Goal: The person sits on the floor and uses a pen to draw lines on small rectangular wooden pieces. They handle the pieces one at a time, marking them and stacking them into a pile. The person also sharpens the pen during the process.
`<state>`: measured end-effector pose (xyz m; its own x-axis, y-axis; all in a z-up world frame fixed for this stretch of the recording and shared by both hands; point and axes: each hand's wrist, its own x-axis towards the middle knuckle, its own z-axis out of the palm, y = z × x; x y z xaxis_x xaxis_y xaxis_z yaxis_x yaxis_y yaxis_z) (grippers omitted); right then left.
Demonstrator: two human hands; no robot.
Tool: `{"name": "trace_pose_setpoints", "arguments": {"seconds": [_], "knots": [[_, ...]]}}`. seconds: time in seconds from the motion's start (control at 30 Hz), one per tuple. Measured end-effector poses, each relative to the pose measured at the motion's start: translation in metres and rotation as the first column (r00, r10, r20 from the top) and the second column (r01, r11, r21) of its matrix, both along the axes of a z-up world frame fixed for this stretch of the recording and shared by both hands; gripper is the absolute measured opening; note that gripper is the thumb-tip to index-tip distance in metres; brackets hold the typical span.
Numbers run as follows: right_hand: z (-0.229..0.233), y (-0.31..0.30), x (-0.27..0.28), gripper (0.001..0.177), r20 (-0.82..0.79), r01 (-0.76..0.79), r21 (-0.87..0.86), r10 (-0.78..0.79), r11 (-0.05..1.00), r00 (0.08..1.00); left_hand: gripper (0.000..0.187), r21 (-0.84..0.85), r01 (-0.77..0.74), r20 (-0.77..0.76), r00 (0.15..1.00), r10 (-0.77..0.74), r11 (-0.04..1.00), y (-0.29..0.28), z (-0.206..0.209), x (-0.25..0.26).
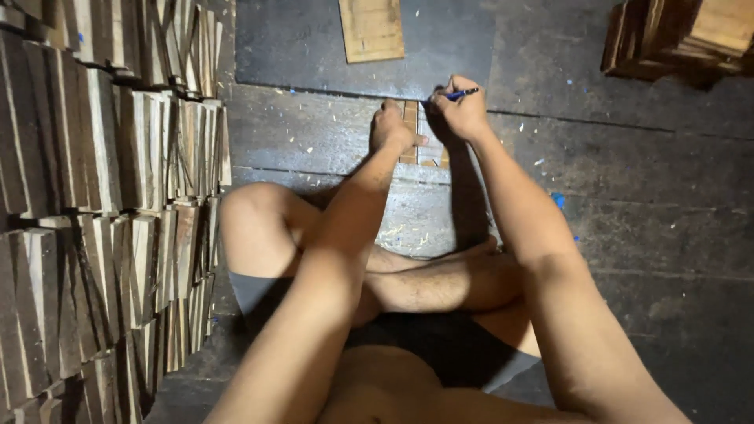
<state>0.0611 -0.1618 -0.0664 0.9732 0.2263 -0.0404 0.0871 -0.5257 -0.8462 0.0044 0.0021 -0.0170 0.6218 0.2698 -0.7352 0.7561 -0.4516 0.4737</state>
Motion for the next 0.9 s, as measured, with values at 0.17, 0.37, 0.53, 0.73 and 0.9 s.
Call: {"name": "trace_pose_setpoints", "arguments": {"seconds": [0.17,0.37,0.53,0.73,0.9], "knots": [[0.003,-0.018,0.036,0.034,-0.045,-0.181,-0.168,0.176,0.969,0.983,0.097,-0.058,-0.084,0.002,0.996,0.084,0.995,0.000,0.019,-0.004],[0.043,-0.004,0.060,0.015,-0.295,-0.408,-0.384,0.309,0.828,0.904,0.112,0.008,0.004,-0.024,1.000,-0.004,1.000,0.000,0.012,0.000],[0.087,0.017,0.035,0.021,-0.453,-0.515,-0.516,0.292,0.684,0.842,0.107,-0.005,-0.012,-0.008,1.000,0.012,1.000,-0.003,0.013,-0.002],[0.062,-0.033,-0.021,0.023,0.125,-0.228,-0.275,0.270,0.934,0.955,0.101,-0.004,0.045,0.072,0.996,-0.044,0.999,0.004,0.003,-0.012],[0.059,-0.006,-0.107,0.030,0.175,0.050,-0.281,0.000,0.958,0.985,0.075,0.041,0.256,0.414,0.875,-0.250,0.966,0.009,-0.016,-0.048]]}}
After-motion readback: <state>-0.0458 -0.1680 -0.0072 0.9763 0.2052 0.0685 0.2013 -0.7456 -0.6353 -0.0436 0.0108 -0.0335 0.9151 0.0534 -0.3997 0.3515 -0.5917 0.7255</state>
